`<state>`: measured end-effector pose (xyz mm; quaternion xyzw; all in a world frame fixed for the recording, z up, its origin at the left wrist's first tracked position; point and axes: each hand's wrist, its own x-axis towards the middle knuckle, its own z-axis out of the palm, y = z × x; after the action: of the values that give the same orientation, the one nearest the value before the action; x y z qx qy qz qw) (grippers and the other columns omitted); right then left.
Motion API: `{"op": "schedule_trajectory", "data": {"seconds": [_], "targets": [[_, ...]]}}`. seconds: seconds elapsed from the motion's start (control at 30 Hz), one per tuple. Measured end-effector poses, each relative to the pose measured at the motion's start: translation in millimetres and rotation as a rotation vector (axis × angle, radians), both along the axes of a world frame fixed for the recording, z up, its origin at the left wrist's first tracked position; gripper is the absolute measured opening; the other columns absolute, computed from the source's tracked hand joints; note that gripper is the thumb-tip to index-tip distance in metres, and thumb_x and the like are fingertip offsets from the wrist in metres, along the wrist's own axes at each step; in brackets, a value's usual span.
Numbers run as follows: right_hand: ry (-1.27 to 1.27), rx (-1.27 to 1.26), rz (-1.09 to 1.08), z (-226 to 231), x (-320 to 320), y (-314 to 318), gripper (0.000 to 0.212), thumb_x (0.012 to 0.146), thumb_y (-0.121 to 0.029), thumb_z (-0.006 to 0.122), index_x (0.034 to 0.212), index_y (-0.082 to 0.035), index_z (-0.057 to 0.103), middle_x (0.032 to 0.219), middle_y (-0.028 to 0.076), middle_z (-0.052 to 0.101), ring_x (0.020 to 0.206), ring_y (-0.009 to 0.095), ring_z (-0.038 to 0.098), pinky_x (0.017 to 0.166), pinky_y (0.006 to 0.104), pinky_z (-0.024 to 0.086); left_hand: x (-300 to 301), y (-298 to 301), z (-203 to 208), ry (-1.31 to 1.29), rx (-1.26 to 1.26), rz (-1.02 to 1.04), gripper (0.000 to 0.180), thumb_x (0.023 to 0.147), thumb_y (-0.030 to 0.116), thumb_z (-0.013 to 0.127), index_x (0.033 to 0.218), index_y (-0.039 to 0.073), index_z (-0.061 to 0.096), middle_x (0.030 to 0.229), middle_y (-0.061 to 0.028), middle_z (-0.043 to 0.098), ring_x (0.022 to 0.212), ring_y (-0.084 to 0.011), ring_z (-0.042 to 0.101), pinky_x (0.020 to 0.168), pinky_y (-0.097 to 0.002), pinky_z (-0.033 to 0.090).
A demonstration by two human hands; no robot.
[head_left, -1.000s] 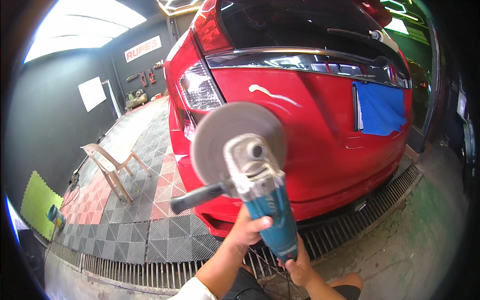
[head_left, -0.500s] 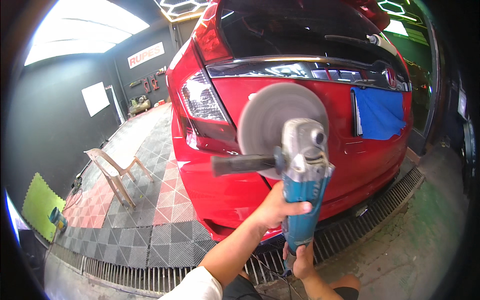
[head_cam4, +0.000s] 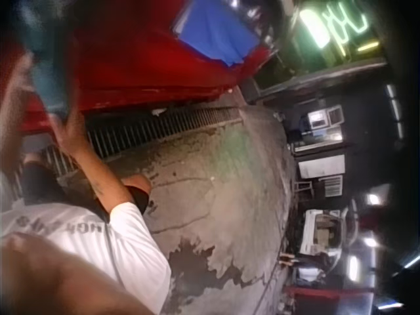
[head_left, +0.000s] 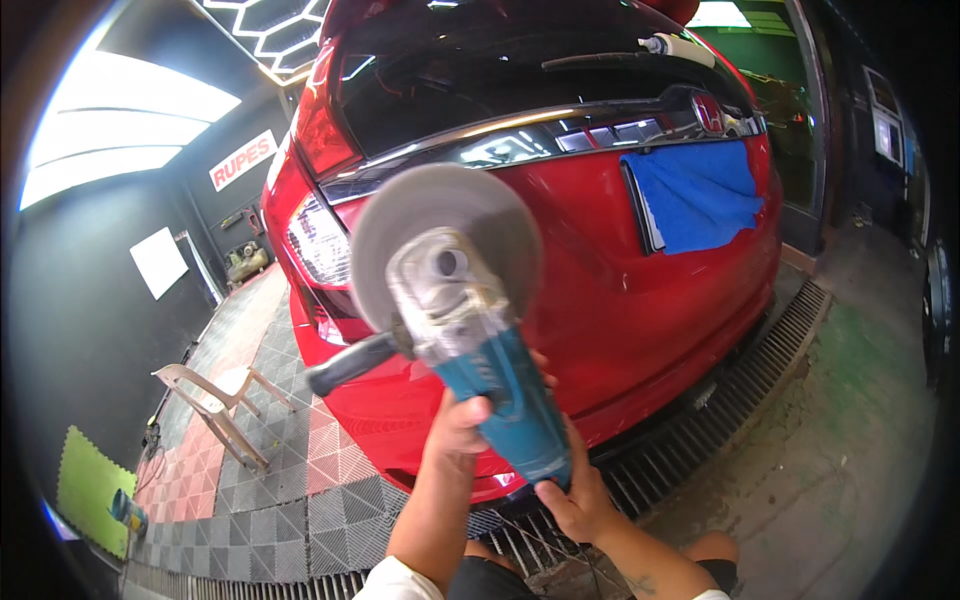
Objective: The person adjusts a polishing pad on a machine, then uses the polisher on the rear hatch of a red car. They apply a white compound to the surface and continue polishing the area.
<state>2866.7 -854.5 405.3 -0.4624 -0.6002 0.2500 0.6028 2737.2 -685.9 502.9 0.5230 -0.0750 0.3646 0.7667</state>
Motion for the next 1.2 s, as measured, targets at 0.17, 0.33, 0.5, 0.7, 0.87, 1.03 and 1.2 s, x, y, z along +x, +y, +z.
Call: {"op": "schedule_trajectory", "data": {"seconds": [0.17, 0.33, 0.5, 0.7, 0.87, 1.03, 1.2], "targets": [[0.300, 0.016, 0.029, -69.8, 34.8, -24.0, 0.096, 0.106, -0.058, 0.066, 0.170, -0.002, 0.020, 0.126, 0.024, 0.070, 0.104, 0.038, 0.074, 0.088, 0.0469, 0.060, 55.8, -33.5, -13.7, 0.288, 0.070, 0.103, 0.091, 0.074, 0.044, 0.101, 0.141, -0.004, 0.063, 0.123, -0.0142, 0.075, 0.110, -0.0274, 0.076, 0.099, -0.0442, 0.062], [0.616, -0.126, 0.137, -57.2, 52.5, -91.8, 0.087, 0.100, -0.079, 0.061, 0.137, -0.001, 0.052, 0.095, 0.014, 0.068, 0.068, 0.023, 0.067, 0.061, 0.0344, 0.054, 98.5, -101.1, -10.4, 0.419, 0.048, 0.270, 0.071, 0.086, 0.033, 0.097, 0.139, 0.000, 0.062, 0.120, -0.0080, 0.072, 0.109, -0.0184, 0.068, 0.099, -0.0385, 0.057], [0.777, -0.362, 0.236, -50.6, 133.3, -139.1, 0.087, 0.102, -0.081, 0.053, 0.124, 0.002, 0.062, 0.083, 0.017, 0.068, 0.064, 0.027, 0.067, 0.058, 0.0417, 0.058, 163.6, -125.4, 0.1, 0.341, -0.010, 0.283, 0.062, 0.092, 0.027, 0.093, 0.136, 0.003, 0.057, 0.119, -0.0055, 0.067, 0.107, -0.0158, 0.065, 0.096, -0.0372, 0.057], [0.612, -0.423, 0.304, 53.6, 213.8, -143.7, 0.076, 0.110, -0.071, 0.049, 0.125, 0.002, 0.062, 0.083, 0.017, 0.069, 0.063, 0.021, 0.067, 0.054, 0.0357, 0.057, 201.4, -144.6, 58.6, 0.138, -0.093, 0.332, 0.043, 0.097, 0.020, 0.086, 0.126, 0.005, 0.059, 0.109, -0.0042, 0.068, 0.097, -0.0145, 0.067, 0.087, -0.0353, 0.058], [0.498, -0.408, 0.311, 94.2, 229.6, -135.6, 0.077, 0.110, -0.072, 0.045, 0.116, 0.002, 0.065, 0.078, 0.016, 0.067, 0.060, 0.023, 0.066, 0.053, 0.0372, 0.056, 204.8, -147.2, 97.4, 0.158, -0.160, 0.323, 0.041, 0.099, 0.016, 0.084, 0.127, 0.005, 0.057, 0.106, -0.0049, 0.068, 0.095, -0.0147, 0.068, 0.081, -0.0358, 0.060], [0.380, -0.358, 0.255, 104.1, 234.3, -137.7, 0.062, 0.114, -0.060, 0.048, 0.144, -0.005, 0.049, 0.085, 0.013, 0.067, 0.063, 0.017, 0.064, 0.055, 0.0327, 0.055, 217.1, -139.5, 85.5, 0.104, -0.207, 0.282, 0.045, 0.099, 0.017, 0.083, 0.131, 0.006, 0.054, 0.110, -0.0071, 0.066, 0.097, -0.0168, 0.069, 0.081, -0.0382, 0.061], [0.300, -0.296, 0.269, 107.4, 245.1, -127.3, 0.060, 0.114, -0.060, 0.048, 0.140, -0.007, 0.049, 0.084, 0.014, 0.068, 0.060, 0.019, 0.064, 0.052, 0.0340, 0.055, 224.6, -135.9, 82.5, 0.068, -0.164, 0.294, 0.042, 0.103, 0.025, 0.078, 0.131, 0.004, 0.055, 0.110, -0.0097, 0.067, 0.098, -0.0207, 0.072, 0.085, -0.0420, 0.065]]}}
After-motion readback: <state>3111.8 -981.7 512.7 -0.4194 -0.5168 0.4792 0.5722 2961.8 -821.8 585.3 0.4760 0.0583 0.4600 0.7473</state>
